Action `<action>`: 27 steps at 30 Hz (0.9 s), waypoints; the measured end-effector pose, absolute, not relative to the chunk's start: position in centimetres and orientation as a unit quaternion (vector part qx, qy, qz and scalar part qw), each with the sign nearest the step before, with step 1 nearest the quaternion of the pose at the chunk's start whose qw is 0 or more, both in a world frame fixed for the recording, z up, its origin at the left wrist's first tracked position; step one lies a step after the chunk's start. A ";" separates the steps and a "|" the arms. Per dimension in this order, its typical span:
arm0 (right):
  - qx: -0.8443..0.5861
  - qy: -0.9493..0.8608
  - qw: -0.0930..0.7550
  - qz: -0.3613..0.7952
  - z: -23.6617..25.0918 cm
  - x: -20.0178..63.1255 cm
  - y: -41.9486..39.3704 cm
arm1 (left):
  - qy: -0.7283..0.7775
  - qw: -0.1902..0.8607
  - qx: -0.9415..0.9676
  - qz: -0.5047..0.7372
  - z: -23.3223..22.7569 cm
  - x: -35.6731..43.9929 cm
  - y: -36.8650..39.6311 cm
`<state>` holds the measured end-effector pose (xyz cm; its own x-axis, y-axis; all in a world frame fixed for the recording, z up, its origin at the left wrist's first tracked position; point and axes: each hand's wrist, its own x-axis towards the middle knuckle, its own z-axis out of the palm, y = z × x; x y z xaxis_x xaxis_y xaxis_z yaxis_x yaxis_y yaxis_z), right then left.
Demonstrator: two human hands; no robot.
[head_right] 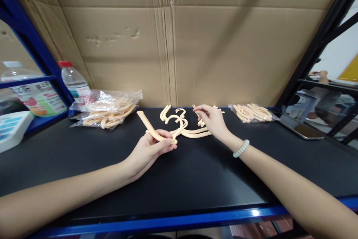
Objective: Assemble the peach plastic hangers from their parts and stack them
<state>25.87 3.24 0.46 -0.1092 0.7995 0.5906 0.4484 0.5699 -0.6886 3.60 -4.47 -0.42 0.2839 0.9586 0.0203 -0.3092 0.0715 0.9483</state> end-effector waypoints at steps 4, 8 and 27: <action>-0.371 -0.630 0.600 0.327 0.9 24.7 0.5 | 0.334 0.656 0.462 0.496 -0.5 3.6 -4.3; -0.345 -0.584 0.634 0.371 0.8 23.5 -1.0 | 0.335 0.654 0.460 0.499 -0.5 3.6 -4.3; -0.321 -0.562 0.507 0.569 0.0 21.9 -3.0 | 0.290 0.639 0.494 0.514 -0.5 3.5 -4.4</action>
